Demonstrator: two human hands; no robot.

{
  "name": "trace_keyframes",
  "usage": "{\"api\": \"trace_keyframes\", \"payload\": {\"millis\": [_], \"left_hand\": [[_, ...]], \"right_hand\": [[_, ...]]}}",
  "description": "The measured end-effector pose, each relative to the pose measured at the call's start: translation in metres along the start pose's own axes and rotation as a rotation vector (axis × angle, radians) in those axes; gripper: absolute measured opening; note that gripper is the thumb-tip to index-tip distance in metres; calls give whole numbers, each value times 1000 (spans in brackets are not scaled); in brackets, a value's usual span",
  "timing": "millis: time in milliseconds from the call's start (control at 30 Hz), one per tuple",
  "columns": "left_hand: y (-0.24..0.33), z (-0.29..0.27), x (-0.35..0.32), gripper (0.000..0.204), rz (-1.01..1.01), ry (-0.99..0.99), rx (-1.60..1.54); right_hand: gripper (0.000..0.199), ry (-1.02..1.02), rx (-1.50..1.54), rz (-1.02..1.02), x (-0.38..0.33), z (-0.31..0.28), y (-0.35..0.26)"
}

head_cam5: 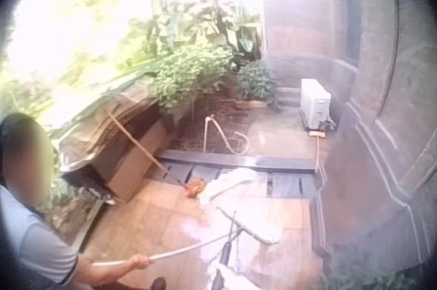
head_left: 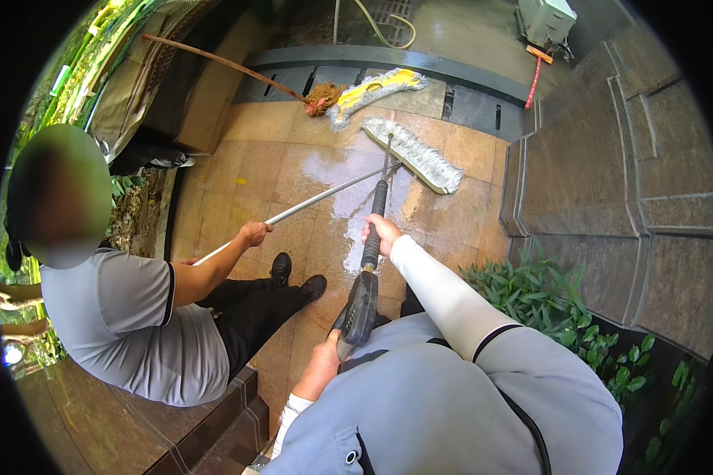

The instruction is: The person uses a pressure washer to clean a tiled outdoor floor. Another person mops the wet area with a flat mop. The camera wearer moves around the area while spraying water on the tiles.

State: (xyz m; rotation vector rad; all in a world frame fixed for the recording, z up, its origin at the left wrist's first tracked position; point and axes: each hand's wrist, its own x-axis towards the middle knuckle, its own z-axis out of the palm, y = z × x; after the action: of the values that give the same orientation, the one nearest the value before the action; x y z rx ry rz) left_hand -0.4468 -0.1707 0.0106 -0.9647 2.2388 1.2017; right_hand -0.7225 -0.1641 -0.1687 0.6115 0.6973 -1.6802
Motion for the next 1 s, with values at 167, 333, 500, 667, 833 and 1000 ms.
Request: {"api": "trace_keyframes", "payload": {"millis": [167, 333, 500, 667, 833, 1000], "left_hand": [[-17, -1, -12, 45, 61, -72, -134], [-18, -7, -25, 48, 201, -66, -46], [-21, 4, -24, 50, 132, -49, 33], [-34, 6, -19, 50, 213, -79, 40], [-30, 0, -15, 49, 222, -212, -91], [-13, -8, -16, 50, 257, -240, -11]], "right_hand": [[12, 141, 19, -60, -37, -31, 21], [13, 179, 8, -101, -47, -32, 28], [12, 63, -9, -83, -29, -20, 28], [12, 113, 64, -124, -41, -42, 30], [12, 259, 189, -152, -66, -77, 32], [12, 213, 210, -158, -64, -82, 29]]}}
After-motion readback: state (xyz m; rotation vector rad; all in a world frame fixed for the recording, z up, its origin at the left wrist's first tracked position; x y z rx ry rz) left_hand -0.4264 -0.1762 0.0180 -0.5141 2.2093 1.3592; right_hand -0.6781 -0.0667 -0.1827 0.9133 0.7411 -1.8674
